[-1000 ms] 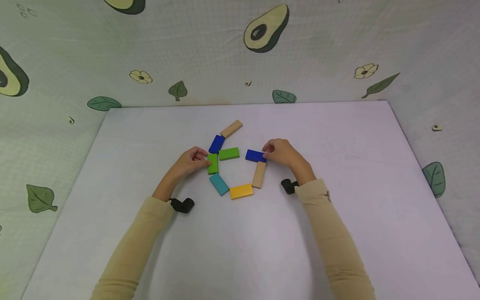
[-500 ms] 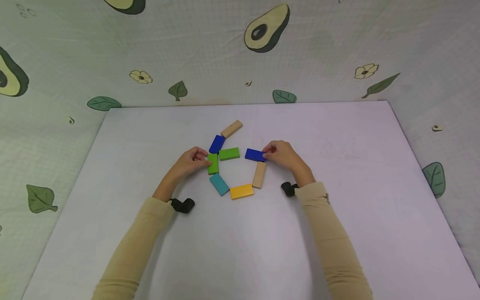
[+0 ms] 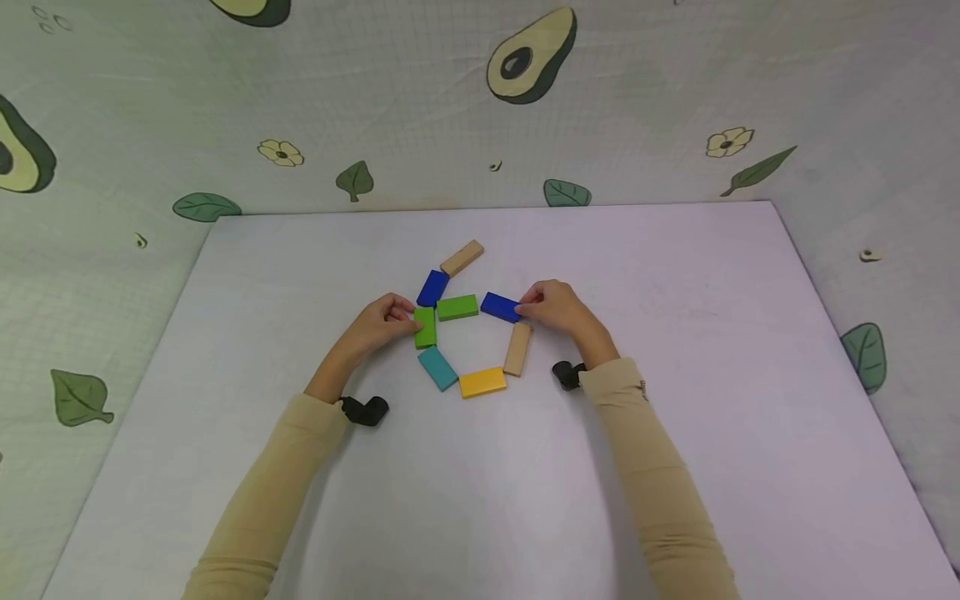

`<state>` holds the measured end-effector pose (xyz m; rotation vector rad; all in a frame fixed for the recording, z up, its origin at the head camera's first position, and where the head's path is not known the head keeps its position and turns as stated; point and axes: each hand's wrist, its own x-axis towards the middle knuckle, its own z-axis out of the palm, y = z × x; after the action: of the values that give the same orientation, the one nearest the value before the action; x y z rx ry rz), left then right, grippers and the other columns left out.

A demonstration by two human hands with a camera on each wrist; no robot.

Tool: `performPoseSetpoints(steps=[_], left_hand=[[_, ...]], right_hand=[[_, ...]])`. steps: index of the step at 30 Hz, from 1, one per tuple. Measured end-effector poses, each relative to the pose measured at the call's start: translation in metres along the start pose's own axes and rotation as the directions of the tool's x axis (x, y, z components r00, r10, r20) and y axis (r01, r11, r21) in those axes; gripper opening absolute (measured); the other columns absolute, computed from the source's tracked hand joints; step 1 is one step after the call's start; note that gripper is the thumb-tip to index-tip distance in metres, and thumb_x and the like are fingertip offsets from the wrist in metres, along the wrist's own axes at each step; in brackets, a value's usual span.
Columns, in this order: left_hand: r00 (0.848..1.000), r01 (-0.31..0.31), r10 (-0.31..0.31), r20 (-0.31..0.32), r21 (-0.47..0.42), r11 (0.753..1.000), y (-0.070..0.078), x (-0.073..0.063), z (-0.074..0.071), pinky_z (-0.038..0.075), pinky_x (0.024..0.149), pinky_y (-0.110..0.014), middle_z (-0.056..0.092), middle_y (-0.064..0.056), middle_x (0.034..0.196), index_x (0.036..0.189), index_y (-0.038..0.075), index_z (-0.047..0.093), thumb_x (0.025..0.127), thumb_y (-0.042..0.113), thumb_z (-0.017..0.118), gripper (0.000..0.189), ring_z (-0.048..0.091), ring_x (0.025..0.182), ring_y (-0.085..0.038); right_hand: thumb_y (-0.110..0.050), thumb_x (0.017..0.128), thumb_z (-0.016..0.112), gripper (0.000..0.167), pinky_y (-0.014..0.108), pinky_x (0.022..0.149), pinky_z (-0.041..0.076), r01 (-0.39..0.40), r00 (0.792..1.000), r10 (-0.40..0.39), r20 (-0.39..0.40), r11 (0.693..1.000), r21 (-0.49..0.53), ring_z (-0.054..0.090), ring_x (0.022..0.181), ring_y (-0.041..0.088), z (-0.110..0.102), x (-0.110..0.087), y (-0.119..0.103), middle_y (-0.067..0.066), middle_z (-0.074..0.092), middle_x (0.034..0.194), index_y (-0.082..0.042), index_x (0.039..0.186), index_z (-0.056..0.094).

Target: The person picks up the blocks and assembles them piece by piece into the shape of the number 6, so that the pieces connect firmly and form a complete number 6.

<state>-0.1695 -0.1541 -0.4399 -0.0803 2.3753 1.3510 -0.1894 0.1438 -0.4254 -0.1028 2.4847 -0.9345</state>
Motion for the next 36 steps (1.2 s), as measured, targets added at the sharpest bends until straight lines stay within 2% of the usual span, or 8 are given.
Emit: performPoseSetpoints(steps=[15,25,36], left_hand=[[1.0,0.019,-0.019,0.003,0.004,1.0,-0.0041,-0.002,0.0031,0.036,0.071,-0.027,0.05,-0.003,0.086,0.11,0.008,0.056,0.082,0.024,0.069,0.035,0.045,0.08,-0.018],[1.0,0.004,-0.004,0.0,0.009,1.0,-0.0027,-0.0029,0.0034,0.036,0.07,-0.027,0.05,-0.003,0.086,0.11,0.007,0.055,0.082,0.023,0.069,0.035,0.045,0.079,-0.018],[1.0,0.019,-0.018,-0.008,0.022,1.0,-0.0014,-0.0028,0.0036,0.037,0.071,-0.027,0.051,-0.004,0.087,0.11,0.008,0.055,0.082,0.024,0.069,0.035,0.046,0.081,-0.019]], right_hand=[[-0.024,0.091,0.056,0.028,0.039,0.086,0.041,0.036,0.999,-0.036,0.035,0.999,-0.018,0.05,0.097,0.026,0.0022,-0.0025,0.0025,0.014,0.06,0.105,-0.002,0.108,0.061],[-0.024,0.09,0.057,0.028,0.037,0.083,0.041,0.067,0.998,-0.066,0.024,0.997,-0.026,0.05,0.094,0.025,0.0004,-0.0043,0.003,0.013,0.06,0.101,-0.001,0.105,0.062],[-0.024,0.09,0.057,0.028,0.037,0.082,0.04,0.065,0.998,-0.065,0.021,0.998,-0.024,0.05,0.094,0.026,-0.0002,-0.0058,0.0009,0.014,0.059,0.103,-0.001,0.105,0.061]])
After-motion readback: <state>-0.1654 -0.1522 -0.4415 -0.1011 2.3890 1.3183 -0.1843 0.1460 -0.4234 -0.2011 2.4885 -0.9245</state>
